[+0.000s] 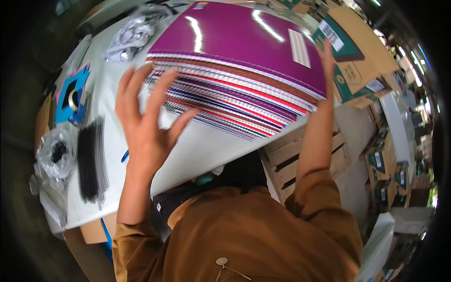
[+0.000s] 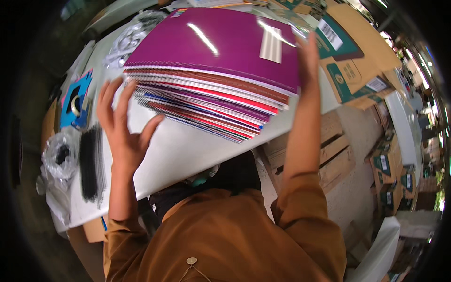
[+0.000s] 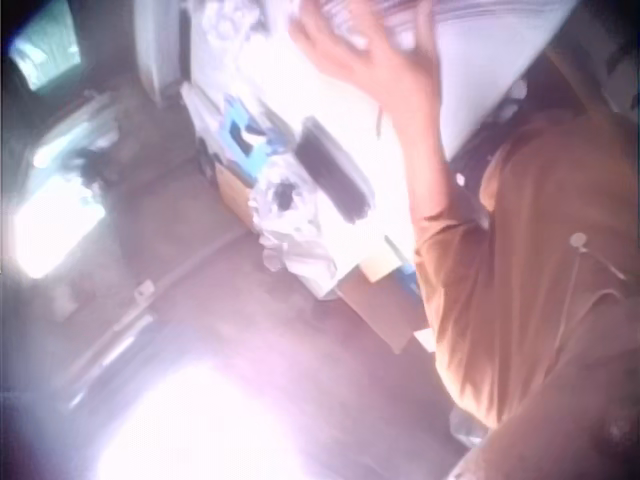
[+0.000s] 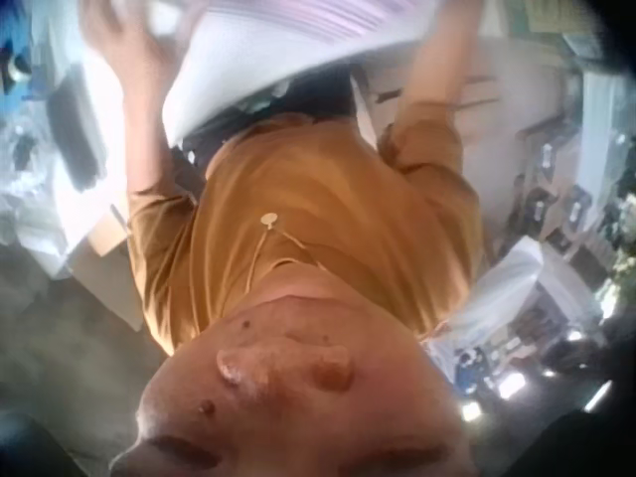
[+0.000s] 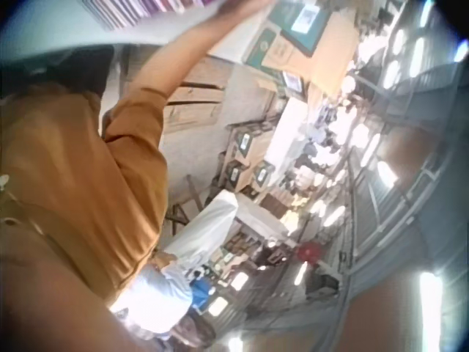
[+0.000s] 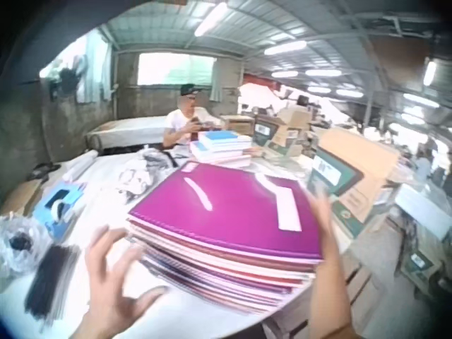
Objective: The person uses shears to cut the wire binding on several notebooks, removes the excess wire, and stacks the notebooks into groups by color before placing them into a cardboard box.
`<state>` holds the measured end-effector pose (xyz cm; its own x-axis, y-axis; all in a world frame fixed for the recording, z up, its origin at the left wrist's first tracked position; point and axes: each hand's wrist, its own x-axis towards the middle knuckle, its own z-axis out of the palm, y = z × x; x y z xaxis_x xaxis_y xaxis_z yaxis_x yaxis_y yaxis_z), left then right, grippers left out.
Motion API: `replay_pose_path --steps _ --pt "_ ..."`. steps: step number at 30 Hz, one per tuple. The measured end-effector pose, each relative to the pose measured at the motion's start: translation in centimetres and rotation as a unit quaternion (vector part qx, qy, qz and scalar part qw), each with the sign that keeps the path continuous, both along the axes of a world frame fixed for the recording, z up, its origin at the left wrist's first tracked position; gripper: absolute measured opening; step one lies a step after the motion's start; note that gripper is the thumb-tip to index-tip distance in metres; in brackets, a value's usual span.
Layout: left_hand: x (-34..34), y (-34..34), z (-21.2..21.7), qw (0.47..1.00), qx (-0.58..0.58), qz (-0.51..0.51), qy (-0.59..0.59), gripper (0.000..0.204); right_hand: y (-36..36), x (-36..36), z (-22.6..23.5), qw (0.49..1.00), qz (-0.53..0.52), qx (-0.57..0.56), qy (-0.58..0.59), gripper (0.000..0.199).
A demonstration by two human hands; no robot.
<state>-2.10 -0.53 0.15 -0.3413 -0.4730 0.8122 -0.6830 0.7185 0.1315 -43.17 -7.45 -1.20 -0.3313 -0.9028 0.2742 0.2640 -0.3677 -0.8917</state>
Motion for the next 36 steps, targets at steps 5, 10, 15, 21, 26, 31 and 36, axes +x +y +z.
replay_pose_path --steps 5,10,15,21,26,31,36 --pt "-5.2 -2.3 4.8 0.983 0.007 -0.082 -0.167 0.065 -3.9 3.6 -0.5 0.993 0.106 -0.044 0.037 0.068" --pt "-8.2 -4.5 5.2 0.975 -0.013 -0.092 -0.204 0.066 -4.4 2.3 0.8 0.992 0.078 0.055 0.087 0.090" --pt "-9.4 -7.0 5.5 0.972 0.019 -0.121 -0.199 0.066 -5.1 2.3 4.6 0.991 0.112 0.039 0.054 0.078" --pt "-11.0 -4.3 4.6 0.989 -0.046 -0.109 -0.091 0.099 0.0 4.7 15.2 0.933 0.132 0.012 0.335 0.071" --pt "-9.6 -6.5 5.6 0.982 -0.121 -0.064 0.131 0.070 -1.2 5.9 20.6 0.948 0.121 0.105 0.276 0.071" --pt "-7.2 -5.7 13.2 0.879 0.107 -0.195 0.421 0.050 -3.1 11.6 18.5 0.895 -0.354 -0.235 0.137 0.070" --pt "-5.7 -6.4 10.2 0.872 0.138 -0.218 0.417 0.052 -2.4 9.2 12.4 0.918 0.074 -0.289 0.263 0.063"
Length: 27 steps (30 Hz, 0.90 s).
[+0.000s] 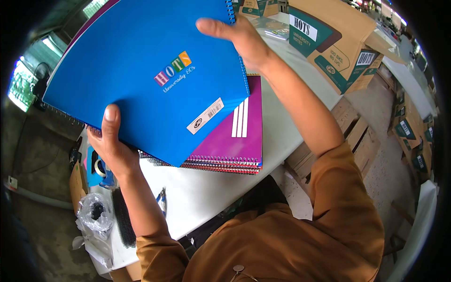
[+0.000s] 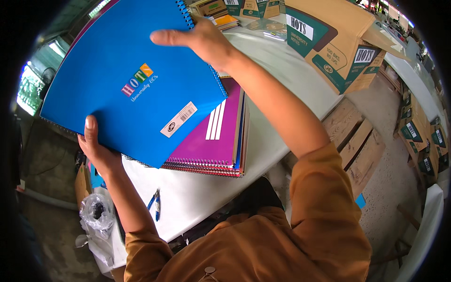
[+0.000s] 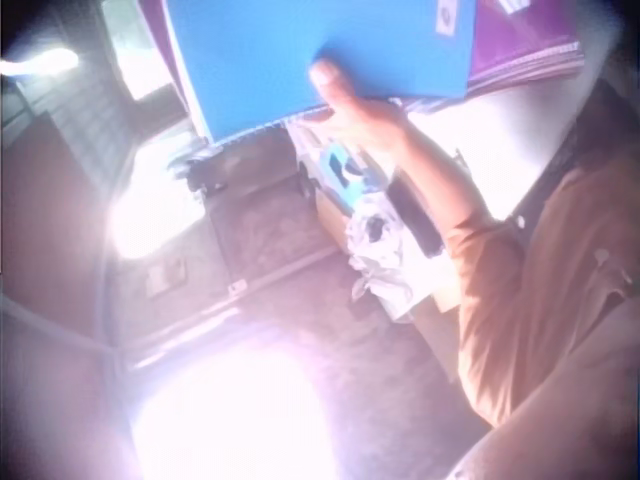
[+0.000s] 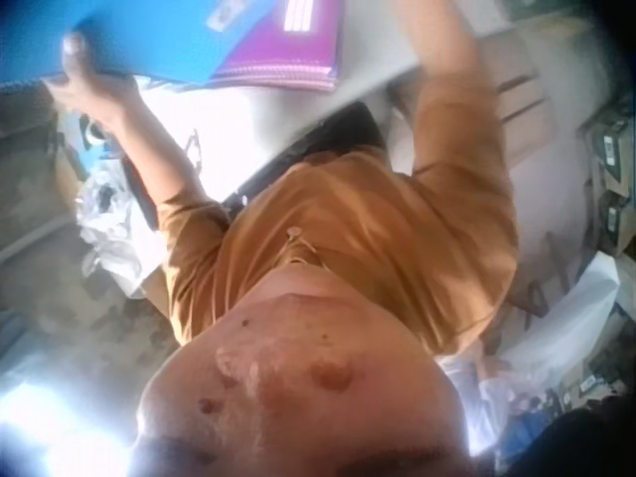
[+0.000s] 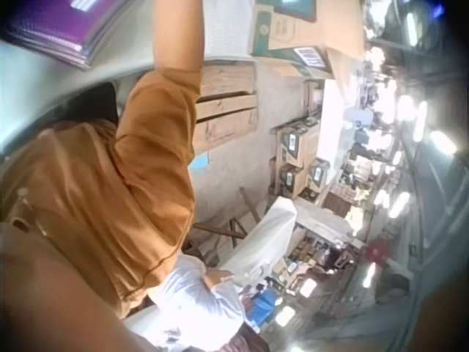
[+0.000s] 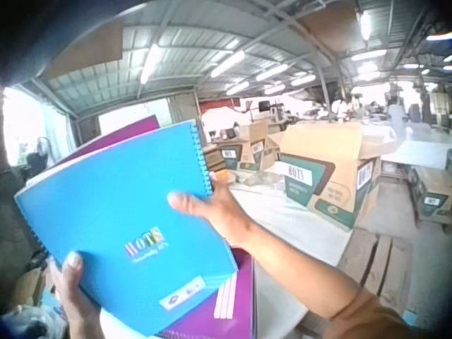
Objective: The person uses shears to cut the wire binding on several notebooks, removes the excess wire, and stacks the notebooks into groups by color before placing them into a cardboard box.
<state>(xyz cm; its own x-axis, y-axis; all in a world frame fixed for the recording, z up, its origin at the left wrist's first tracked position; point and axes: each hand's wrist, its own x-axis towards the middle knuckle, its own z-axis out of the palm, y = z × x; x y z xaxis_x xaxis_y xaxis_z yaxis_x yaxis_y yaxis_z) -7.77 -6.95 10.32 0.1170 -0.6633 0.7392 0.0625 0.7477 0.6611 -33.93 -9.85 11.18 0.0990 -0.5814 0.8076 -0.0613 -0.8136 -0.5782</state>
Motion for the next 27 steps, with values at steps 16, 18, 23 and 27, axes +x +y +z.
replay_pose_path --steps 16,18,23,27 --pt "-4.5 -6.4 -1.1 0.968 0.208 -0.129 -0.056 0.050 -3.8 -5.2 0.1 0.946 -0.072 0.293 0.121 0.068" --pt "-6.2 -10.4 0.8 0.951 0.257 -0.165 -0.055 0.055 -8.2 -8.0 -0.8 0.945 0.195 0.242 -0.104 0.059" --pt "-9.6 -17.5 -1.2 0.927 0.293 -0.225 -0.068 0.075 -12.2 -10.1 -6.1 0.854 0.335 0.269 -0.293 0.049" --pt "-9.6 -22.3 -4.6 0.892 0.385 -0.206 -0.116 0.078 -18.1 -10.2 -9.1 0.852 0.216 0.326 -0.349 0.048"
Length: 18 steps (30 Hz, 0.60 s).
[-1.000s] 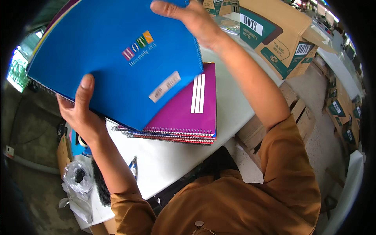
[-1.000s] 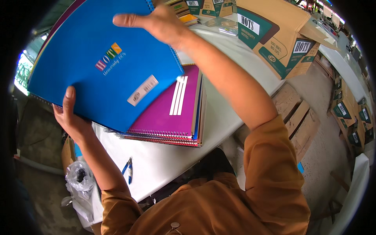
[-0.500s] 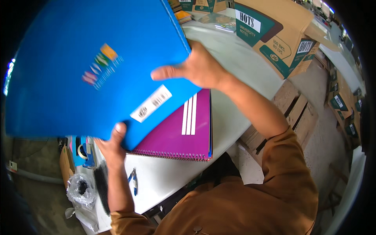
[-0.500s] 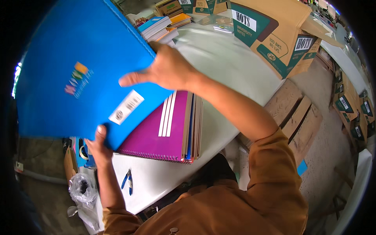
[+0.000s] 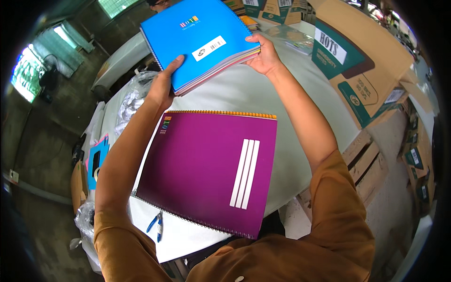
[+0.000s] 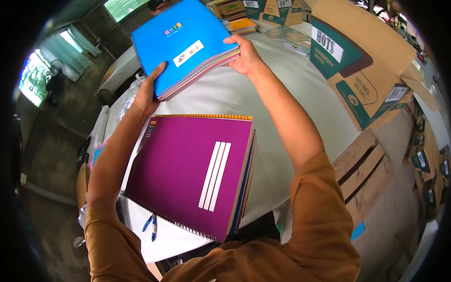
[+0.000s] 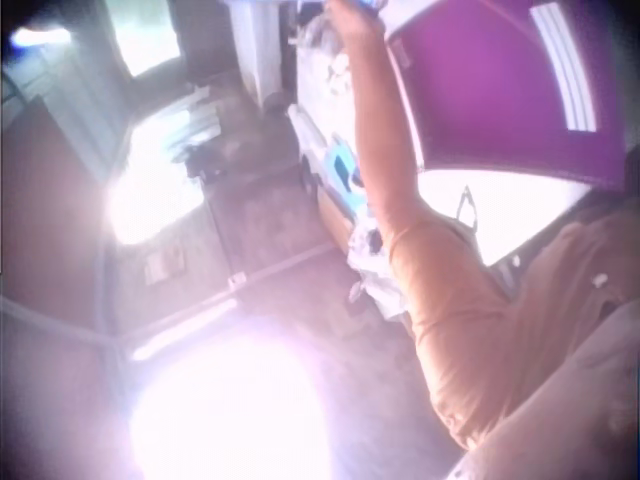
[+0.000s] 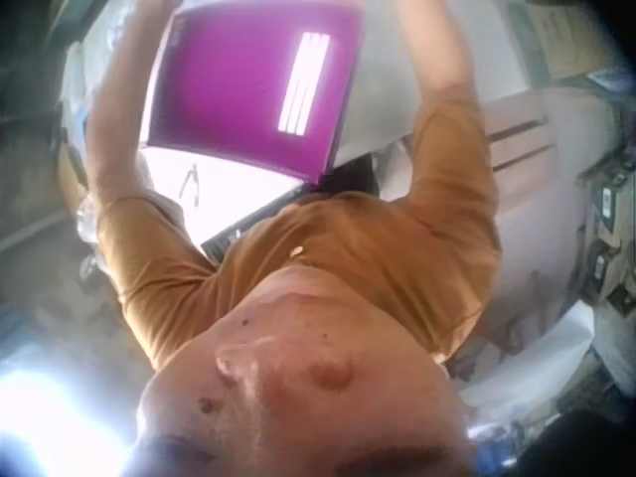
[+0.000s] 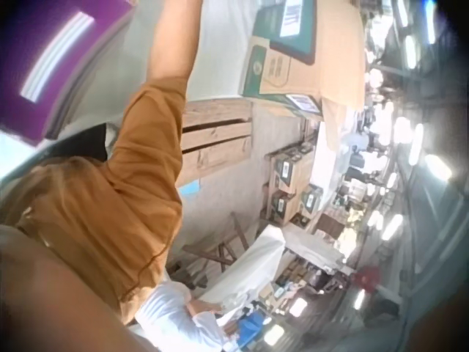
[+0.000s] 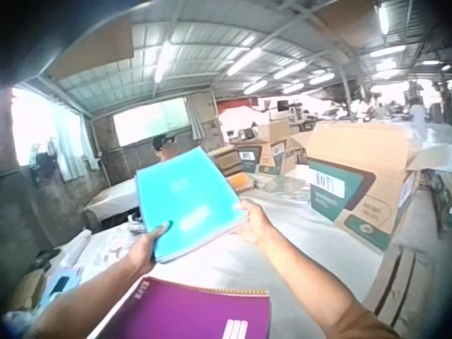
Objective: The person uses shears to cut the wire binding on several notebooks, removes the excess wire, and stacks the notebooks into groups by color before placing them into a cardboard box.
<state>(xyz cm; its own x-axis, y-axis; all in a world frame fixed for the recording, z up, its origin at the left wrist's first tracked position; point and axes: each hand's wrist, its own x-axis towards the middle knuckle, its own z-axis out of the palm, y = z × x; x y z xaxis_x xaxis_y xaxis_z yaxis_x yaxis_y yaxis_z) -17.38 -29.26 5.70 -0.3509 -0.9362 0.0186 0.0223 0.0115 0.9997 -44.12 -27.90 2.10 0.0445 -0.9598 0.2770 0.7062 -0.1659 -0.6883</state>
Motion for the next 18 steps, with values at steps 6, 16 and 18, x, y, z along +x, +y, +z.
replay_pose_path --steps 6,16,18 --pt "2.4 -5.0 -2.8 0.969 0.137 0.015 -0.206 0.088 -5.8 1.5 -7.6 0.994 0.025 0.108 -0.018 0.048" --pt "10.5 -0.6 0.7 0.921 0.008 -0.064 -0.385 0.075 -6.7 1.3 -21.1 0.963 0.141 0.227 0.031 0.054" --pt "11.5 2.5 2.4 0.926 -0.014 -0.049 -0.374 0.073 -6.8 0.4 -20.9 0.953 0.132 0.260 0.078 0.051"
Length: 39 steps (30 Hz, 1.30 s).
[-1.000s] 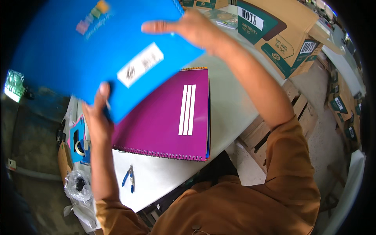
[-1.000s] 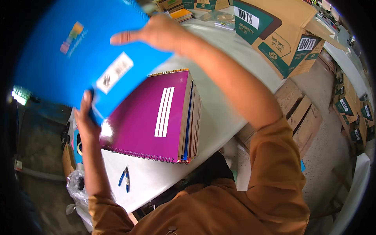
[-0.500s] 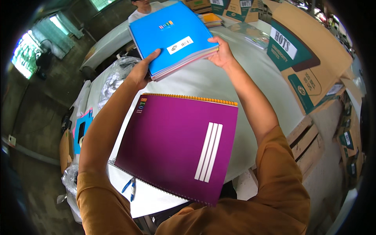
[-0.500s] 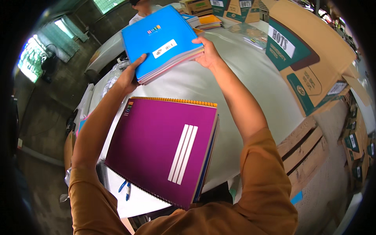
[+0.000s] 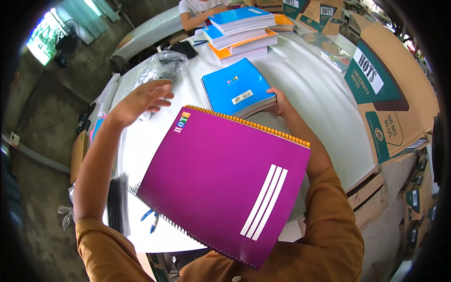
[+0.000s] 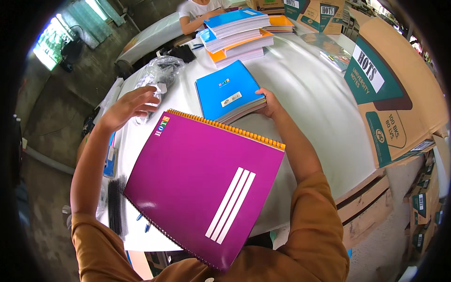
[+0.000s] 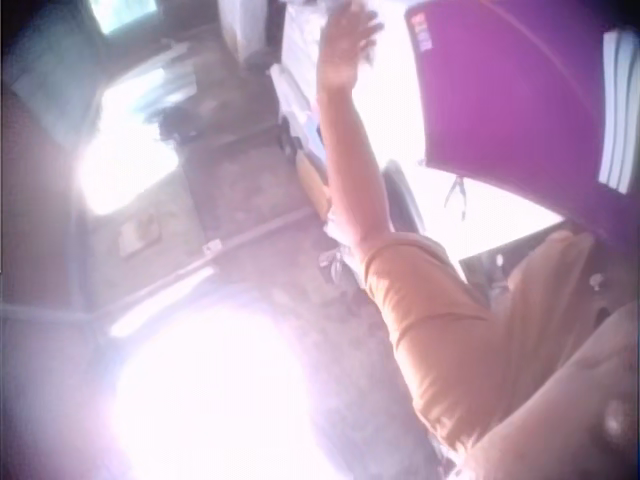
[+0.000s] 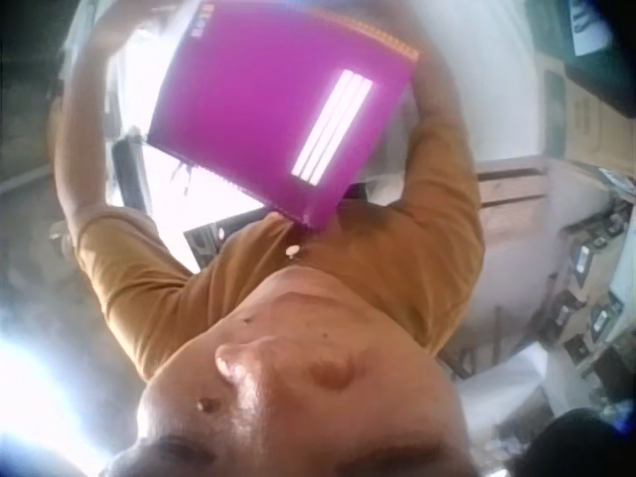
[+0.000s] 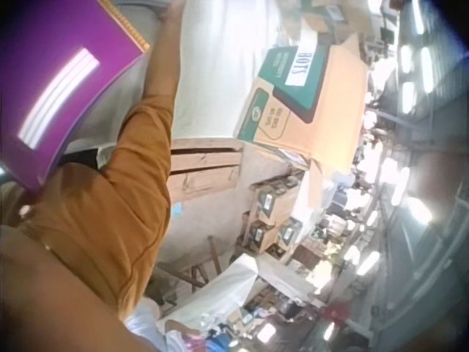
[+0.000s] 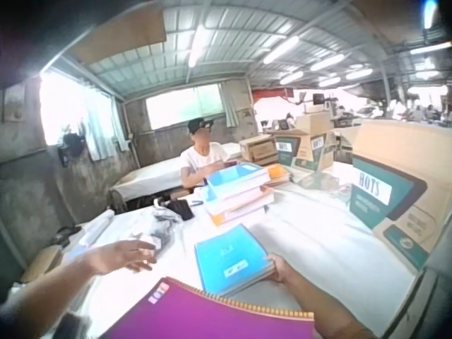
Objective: The person uses shears to cut the wire binding on several notebooks, removes the excess wire, and stacks the notebooks into groups by color before placing them into a cardboard box.
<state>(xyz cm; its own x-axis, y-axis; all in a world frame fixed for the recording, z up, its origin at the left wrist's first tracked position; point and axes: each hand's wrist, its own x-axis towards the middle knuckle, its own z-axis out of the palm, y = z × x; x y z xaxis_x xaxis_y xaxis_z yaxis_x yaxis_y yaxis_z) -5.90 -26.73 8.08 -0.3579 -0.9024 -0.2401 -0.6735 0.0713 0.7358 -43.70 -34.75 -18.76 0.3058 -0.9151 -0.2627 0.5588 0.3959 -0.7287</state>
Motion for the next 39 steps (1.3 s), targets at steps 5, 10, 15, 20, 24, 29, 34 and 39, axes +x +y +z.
replay_pose_path --steps 5,10,15,20,24,29,34,39 --pt "2.0 9.2 2.3 0.995 -0.076 -0.027 0.064 0.069 0.0 -2.1 0.1 0.992 -0.003 0.031 0.125 0.046" --pt "6.7 17.6 -1.4 0.947 -0.316 0.046 0.031 0.056 3.8 -3.1 8.6 0.821 -0.054 -0.192 0.534 0.057" --pt "14.8 21.8 -12.5 0.912 -0.316 0.243 -0.095 0.054 15.9 2.2 25.4 0.721 0.009 -0.432 0.542 0.058" --pt "15.9 29.4 -26.3 0.848 -0.231 0.275 -0.391 0.057 25.8 19.0 31.6 0.567 0.191 -0.533 0.598 0.058" --pt "16.0 29.3 -26.1 0.892 -0.276 0.281 -0.223 0.047 27.3 30.3 29.4 0.421 0.224 -0.547 0.688 0.067" --pt "10.6 29.6 -20.3 0.736 0.153 0.303 0.585 0.051 23.4 36.3 25.0 0.300 0.359 -0.444 0.764 0.047" --pt "6.1 30.0 -15.7 0.541 0.297 0.062 0.785 0.057 20.8 36.7 24.1 0.336 0.454 -0.397 0.724 0.023" --pt "5.2 28.0 -15.7 0.492 0.364 0.011 0.791 0.058 21.4 36.9 24.3 0.398 0.397 -0.384 0.733 0.018"
